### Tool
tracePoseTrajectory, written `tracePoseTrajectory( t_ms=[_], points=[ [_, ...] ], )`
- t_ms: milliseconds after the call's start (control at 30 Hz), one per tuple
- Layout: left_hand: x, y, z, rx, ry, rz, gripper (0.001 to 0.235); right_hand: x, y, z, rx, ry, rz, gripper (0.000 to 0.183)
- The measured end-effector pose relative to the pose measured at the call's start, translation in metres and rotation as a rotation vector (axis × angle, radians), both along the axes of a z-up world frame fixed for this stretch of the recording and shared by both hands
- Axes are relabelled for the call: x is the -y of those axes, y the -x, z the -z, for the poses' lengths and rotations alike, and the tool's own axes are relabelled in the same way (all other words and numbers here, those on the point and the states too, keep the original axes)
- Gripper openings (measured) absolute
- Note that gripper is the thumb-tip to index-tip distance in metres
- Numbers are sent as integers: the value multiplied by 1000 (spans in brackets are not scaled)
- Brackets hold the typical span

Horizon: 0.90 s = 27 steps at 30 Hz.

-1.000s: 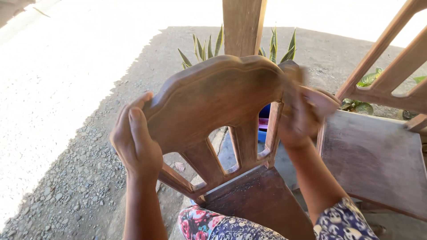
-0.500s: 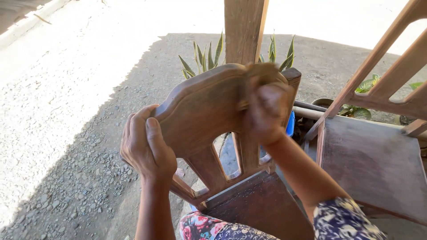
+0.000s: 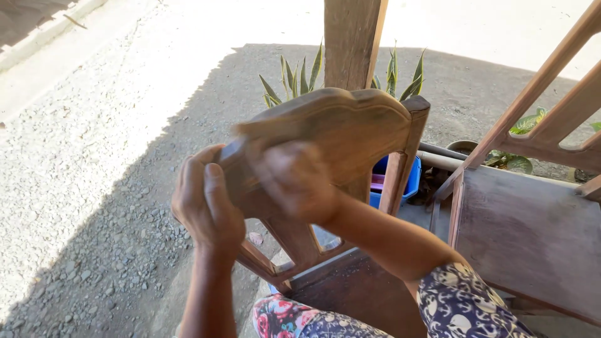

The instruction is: The person sands the backrest and legs of a wooden chair using a sanding block. They hold the chair steady with one hand while rubbing the sanding block against the wood surfaces.

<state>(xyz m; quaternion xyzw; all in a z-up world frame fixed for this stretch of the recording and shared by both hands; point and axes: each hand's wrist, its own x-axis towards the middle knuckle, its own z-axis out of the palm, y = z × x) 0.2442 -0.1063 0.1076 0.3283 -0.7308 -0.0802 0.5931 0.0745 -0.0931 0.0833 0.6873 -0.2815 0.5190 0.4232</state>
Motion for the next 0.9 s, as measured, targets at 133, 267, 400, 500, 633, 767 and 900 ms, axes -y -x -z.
tracePoseTrajectory(
  t_ms=[133,267,400,500,633,767,900],
  points=[
    [-16,1,-23,46,33,-5,39,6,26,6,2,-55,-28,20],
    [-6,4,-12,57,33,-67,38,-16,93,6,343,-53,149,28],
    [-10,0,-14,58,11,-51,37,-4,19,5,504,-199,-114,12],
    [-13,-1,-22,21,14,33,41,2,-28,-7,188,-63,-58,19],
    [-11,-4,-19,38,-14,43,40,-2,66,15,-43,60,256,23],
    [-9,2,-12,22,-6,-59,38,-4,107,14,425,28,310,43],
    [-16,-3,-16,37,-64,-36,41,4,-5,-9,580,-15,-176,27]
  ],
)
